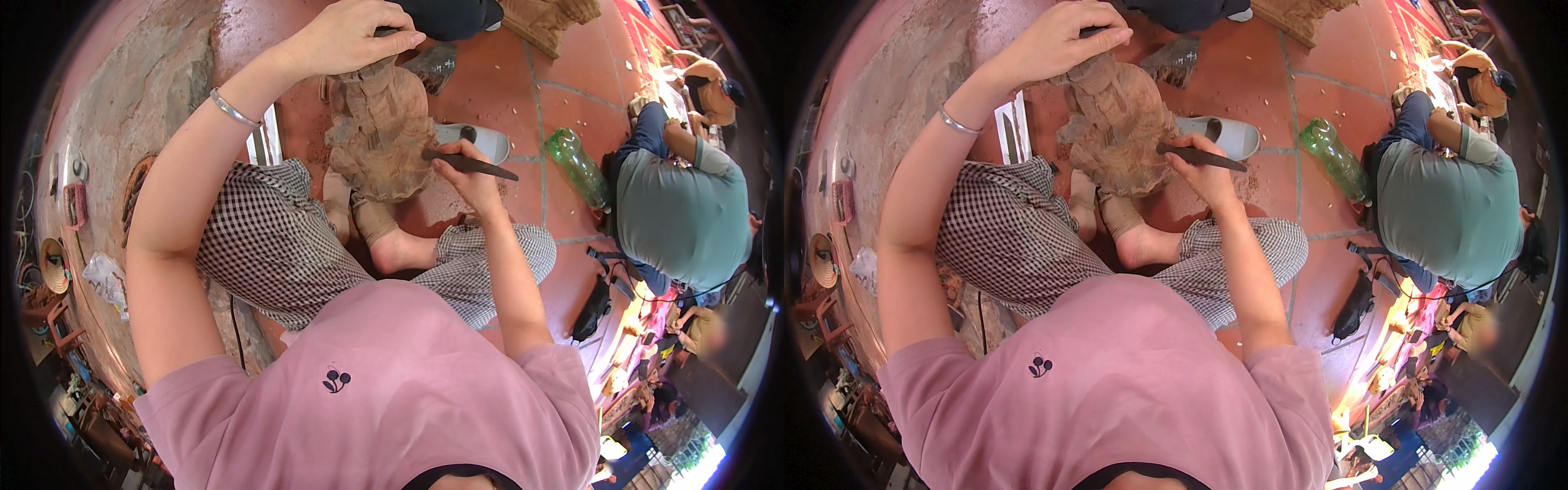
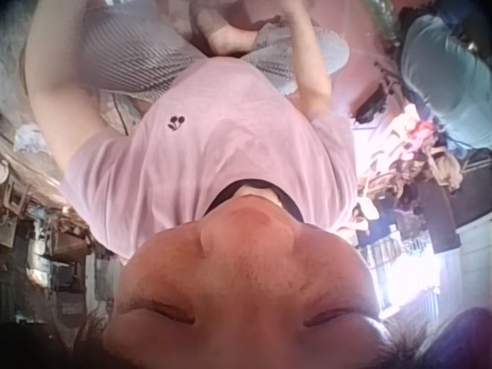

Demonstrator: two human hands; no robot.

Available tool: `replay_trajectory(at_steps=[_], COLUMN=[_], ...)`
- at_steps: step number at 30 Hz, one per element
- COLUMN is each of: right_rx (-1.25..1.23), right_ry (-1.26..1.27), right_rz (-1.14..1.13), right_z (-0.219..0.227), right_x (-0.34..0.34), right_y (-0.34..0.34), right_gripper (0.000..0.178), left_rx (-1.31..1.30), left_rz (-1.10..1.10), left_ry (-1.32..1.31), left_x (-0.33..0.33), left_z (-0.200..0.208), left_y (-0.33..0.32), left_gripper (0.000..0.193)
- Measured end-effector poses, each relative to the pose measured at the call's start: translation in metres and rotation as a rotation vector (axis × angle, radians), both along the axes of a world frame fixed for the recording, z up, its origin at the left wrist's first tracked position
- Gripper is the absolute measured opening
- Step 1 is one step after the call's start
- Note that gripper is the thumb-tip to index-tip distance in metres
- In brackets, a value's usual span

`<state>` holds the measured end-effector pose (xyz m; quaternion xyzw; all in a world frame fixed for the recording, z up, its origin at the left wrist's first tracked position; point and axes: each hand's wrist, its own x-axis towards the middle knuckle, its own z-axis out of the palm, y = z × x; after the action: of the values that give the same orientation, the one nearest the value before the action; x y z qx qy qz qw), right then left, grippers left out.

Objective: The person sits on the floor and carves a wooden sculpture using a small knife. They hold the wood steady with their left hand and use the knife in their right hand to remove shavings and shape the surface. The person occasionally pauses to inspect the work or adjust their grip.

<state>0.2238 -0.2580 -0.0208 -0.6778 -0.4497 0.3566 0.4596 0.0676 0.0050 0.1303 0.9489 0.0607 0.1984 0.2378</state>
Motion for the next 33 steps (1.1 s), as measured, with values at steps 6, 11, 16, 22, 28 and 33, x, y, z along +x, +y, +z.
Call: replay_trajectory(at_steps=[6, 11, 16, 22, 28, 33], right_rx=[-0.149, -0.248, -0.015, 0.020, -0.274, -0.385], right_ry=[0.269, -0.077, -0.225, -0.517, -0.212, 0.037], right_rz=[0.136, 0.352, 0.460, 0.527, 0.345, 0.334], right_z=[0.002, 0.013, 0.014, 0.020, 0.023, 0.023], right_x=[0.026, 0.043, 0.040, 0.029, 0.045, 0.048], right_y=[0.022, 0.045, 0.043, 0.043, 0.053, 0.063], right_gripper=[0.023, 0.018, 0.021, 0.022, 0.022, 0.016], left_rx=[-0.002, -0.019, -0.004, -0.058, -0.054, -0.034], left_rz=[-0.020, -0.028, 0.001, 0.001, 0.007, 0.026], left_ry=[-0.040, -0.061, -0.030, -0.035, -0.050, -0.041], left_x=[-0.001, 0.002, 0.003, 0.006, 0.013, 0.007], left_z=[0.001, 0.000, 0.003, 0.003, -0.001, 0.002], left_y=[0.001, 0.002, 0.002, 0.009, 0.012, 0.015], left_gripper=[0.025, 0.026, 0.027, 0.029, 0.029, 0.029])
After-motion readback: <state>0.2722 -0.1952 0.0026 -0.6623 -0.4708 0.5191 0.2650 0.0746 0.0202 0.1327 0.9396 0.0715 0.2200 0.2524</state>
